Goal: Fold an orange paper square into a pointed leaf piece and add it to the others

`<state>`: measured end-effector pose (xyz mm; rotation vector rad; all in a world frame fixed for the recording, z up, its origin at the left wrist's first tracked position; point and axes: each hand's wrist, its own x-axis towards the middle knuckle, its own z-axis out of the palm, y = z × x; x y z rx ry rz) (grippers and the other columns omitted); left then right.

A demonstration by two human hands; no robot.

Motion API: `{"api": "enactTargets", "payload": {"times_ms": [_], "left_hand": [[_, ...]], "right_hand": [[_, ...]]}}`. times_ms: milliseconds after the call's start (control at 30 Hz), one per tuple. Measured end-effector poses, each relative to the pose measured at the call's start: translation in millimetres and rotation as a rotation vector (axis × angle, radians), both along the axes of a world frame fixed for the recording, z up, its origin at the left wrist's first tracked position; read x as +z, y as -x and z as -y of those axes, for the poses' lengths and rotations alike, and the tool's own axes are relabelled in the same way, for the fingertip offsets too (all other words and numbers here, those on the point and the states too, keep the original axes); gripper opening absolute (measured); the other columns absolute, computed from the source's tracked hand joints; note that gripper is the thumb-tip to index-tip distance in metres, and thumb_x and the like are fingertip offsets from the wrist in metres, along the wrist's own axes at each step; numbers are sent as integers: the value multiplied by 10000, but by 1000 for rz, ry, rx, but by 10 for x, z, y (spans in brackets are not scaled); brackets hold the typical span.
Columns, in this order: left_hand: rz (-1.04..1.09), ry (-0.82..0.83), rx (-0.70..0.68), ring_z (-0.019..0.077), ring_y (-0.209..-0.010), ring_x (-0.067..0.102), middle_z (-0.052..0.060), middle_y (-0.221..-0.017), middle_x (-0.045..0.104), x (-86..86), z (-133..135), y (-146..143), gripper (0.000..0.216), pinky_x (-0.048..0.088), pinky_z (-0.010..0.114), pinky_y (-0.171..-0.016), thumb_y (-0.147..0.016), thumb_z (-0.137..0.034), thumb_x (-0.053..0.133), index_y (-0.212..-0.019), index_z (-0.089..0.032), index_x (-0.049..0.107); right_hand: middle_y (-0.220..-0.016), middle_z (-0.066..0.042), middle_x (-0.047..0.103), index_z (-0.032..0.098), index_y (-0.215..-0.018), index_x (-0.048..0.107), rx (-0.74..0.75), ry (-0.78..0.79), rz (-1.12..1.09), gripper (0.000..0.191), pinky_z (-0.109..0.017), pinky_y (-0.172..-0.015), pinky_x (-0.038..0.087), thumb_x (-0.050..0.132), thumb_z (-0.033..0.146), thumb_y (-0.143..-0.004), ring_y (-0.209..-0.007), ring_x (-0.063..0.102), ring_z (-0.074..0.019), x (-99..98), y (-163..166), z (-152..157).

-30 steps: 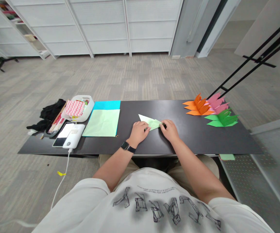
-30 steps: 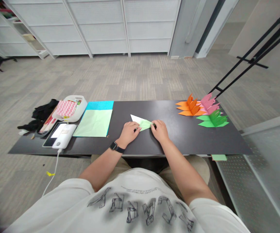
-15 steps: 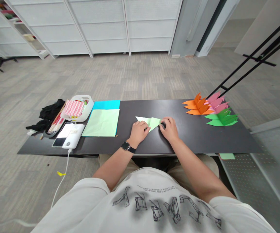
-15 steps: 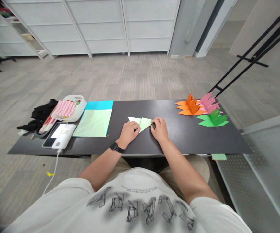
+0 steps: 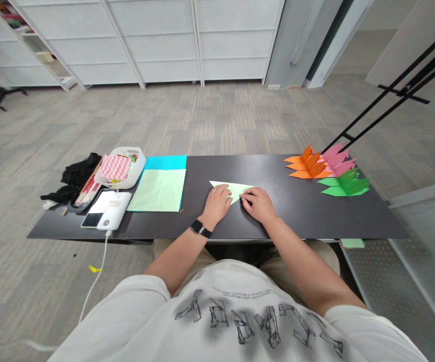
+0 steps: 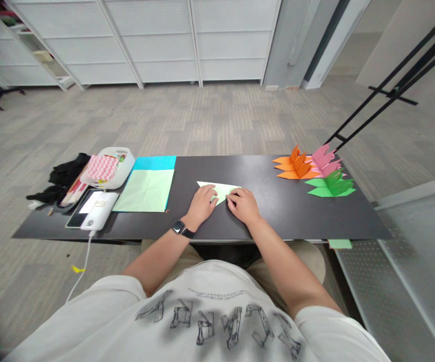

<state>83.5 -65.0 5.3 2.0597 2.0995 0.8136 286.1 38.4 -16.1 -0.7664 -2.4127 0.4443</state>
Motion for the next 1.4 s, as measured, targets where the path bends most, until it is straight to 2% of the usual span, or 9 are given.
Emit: {"api": "enactTargets", "payload": {"times_ms": [133,300,533,667,800,1000,1200,1400], "left_hand": [[-2,10,-79,265,-1398,592,88,-1498,678,-46,-22,25,266,441,484,-1264,-1054,-201,547,-1243,-234,732],[-14,21,-107,257,-1413,594,85,-1522,685,-70,-25,43,371,420,493,-1287,-1070,-208,485,-1337,-225,741],[-53,63,-116,288,-1472,536,49,-1609,619,-43,11,31,468,402,505,-1284,-1077,-214,435,-1486,-238,660],[-68,69,-110,292,-1512,505,44,-1628,600,-53,8,39,494,373,522,-1298,-1070,-192,407,-1501,-251,642],[-77,74,-117,287,-1530,492,37,-1642,586,-69,-3,63,507,359,512,-1308,-1064,-190,414,-1515,-263,634],[-84,94,-136,288,-1536,482,50,-1660,567,-62,-1,88,518,364,512,-1305,-1060,-172,429,-1536,-241,621],[-121,101,-133,303,-1534,478,47,-1674,550,-74,-7,91,499,365,507,-1309,-1082,-196,419,-1539,-204,619],[-128,82,-145,310,-1540,473,57,-1680,540,-65,2,80,510,363,527,-1306,-1071,-186,432,-1548,-216,610]], "right_hand": [[-1117,-96,755,310,-1101,869,4,3,4,253,-519,-1002,535,635,293,-1008,-1073,654,-306,-11,6,-8],[-1109,-89,760,320,-1100,869,5,-15,4,259,-516,-999,549,629,298,-1005,-1066,657,-298,-22,4,-15],[-1181,-104,756,302,-1182,850,61,-26,48,288,-542,-1012,537,629,276,-1001,-1107,640,-316,3,-13,17],[-1279,-102,729,332,-1255,826,135,-27,98,328,-559,-1049,520,660,262,-981,-1183,624,-327,10,-21,127],[-1354,-111,686,357,-1302,808,144,-32,130,362,-581,-1097,495,701,273,-966,-1250,592,-346,32,4,282],[-1380,-135,666,315,-1348,790,159,-56,193,355,-577,-1118,482,685,312,-1009,-1272,576,-347,117,41,393],[-1385,-111,681,342,-1373,780,158,-43,221,345,-538,-1141,469,602,349,-1078,-1277,590,-318,165,6,341],[-1380,-102,699,347,-1350,796,106,-24,214,352,-527,-1123,485,552,364,-1096,-1275,596,-317,135,-110,151]]}}
